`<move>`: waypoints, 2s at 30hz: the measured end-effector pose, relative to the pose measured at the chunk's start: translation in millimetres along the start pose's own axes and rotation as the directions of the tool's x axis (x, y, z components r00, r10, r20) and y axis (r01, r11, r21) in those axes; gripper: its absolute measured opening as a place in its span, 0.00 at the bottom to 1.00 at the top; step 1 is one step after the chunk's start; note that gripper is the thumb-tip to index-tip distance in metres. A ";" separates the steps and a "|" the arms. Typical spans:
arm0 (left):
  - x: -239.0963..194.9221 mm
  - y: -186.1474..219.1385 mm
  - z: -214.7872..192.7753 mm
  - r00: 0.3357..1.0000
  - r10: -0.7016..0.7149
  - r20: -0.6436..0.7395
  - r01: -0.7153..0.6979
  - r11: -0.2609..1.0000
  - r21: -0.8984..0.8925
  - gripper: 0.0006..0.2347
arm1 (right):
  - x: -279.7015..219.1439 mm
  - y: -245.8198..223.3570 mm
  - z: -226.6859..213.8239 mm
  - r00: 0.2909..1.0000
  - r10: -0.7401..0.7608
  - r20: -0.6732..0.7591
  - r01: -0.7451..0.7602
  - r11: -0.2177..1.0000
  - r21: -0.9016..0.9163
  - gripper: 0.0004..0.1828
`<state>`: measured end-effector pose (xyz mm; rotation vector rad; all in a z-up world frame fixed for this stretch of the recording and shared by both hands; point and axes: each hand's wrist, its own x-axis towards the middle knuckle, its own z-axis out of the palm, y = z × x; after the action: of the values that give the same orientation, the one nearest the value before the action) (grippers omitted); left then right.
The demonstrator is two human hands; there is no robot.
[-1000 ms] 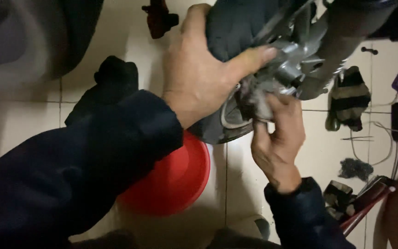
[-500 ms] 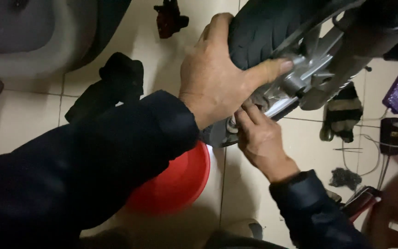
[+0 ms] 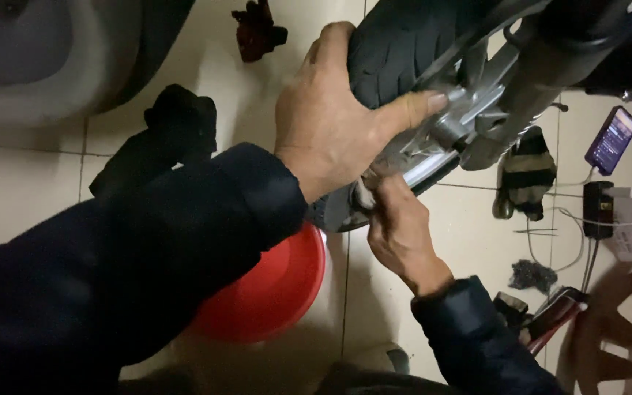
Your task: Cleaning the hub and spokes of a wheel using a cloth and rotating it to reach all sides.
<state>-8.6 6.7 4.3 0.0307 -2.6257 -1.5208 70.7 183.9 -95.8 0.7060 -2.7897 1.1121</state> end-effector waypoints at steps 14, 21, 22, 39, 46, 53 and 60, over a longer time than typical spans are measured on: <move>-5.3 8.8 -3.0 0.999 0.046 -0.004 -0.046 0.999 -0.020 0.32 | -17.1 13.4 -3.5 1.000 0.008 -0.010 -0.009 0.999 -0.048 0.28; -3.4 2.2 3.3 0.997 0.077 -0.018 -0.077 0.997 0.001 0.34 | -42.3 4.4 -23.0 0.754 0.655 0.051 -0.549 0.585 0.597 0.08; -3.9 2.7 3.9 0.998 0.064 -0.014 -0.064 0.998 0.000 0.34 | -46.7 -1.9 -24.8 0.710 0.693 -0.125 -0.527 0.641 0.558 0.06; -5.3 10.4 -2.4 0.999 0.016 0.048 -0.017 1.000 0.024 0.34 | -29.7 23.0 4.8 0.931 -0.308 -0.198 0.250 0.930 -0.271 0.14; -3.9 10.8 -2.8 0.999 0.034 0.025 -0.034 0.999 0.006 0.33 | -75.1 60.1 -4.1 0.676 0.721 -0.151 -0.484 0.590 0.647 0.16; -4.0 13.5 -2.8 0.998 0.051 0.036 -0.053 0.996 0.070 0.30 | -62.2 95.1 -63.9 0.249 0.959 0.137 -0.132 -0.107 0.985 0.16; 1.1 11.4 -6.5 0.989 0.066 0.135 -0.074 0.996 0.054 0.28 | -32.3 105.7 -60.3 0.317 0.938 0.140 -0.190 -0.081 0.978 0.09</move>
<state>-8.6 6.8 17.5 -0.1623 -2.7410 -1.4711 46.9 303.9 -125.7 -1.2503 -1.3393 2.5045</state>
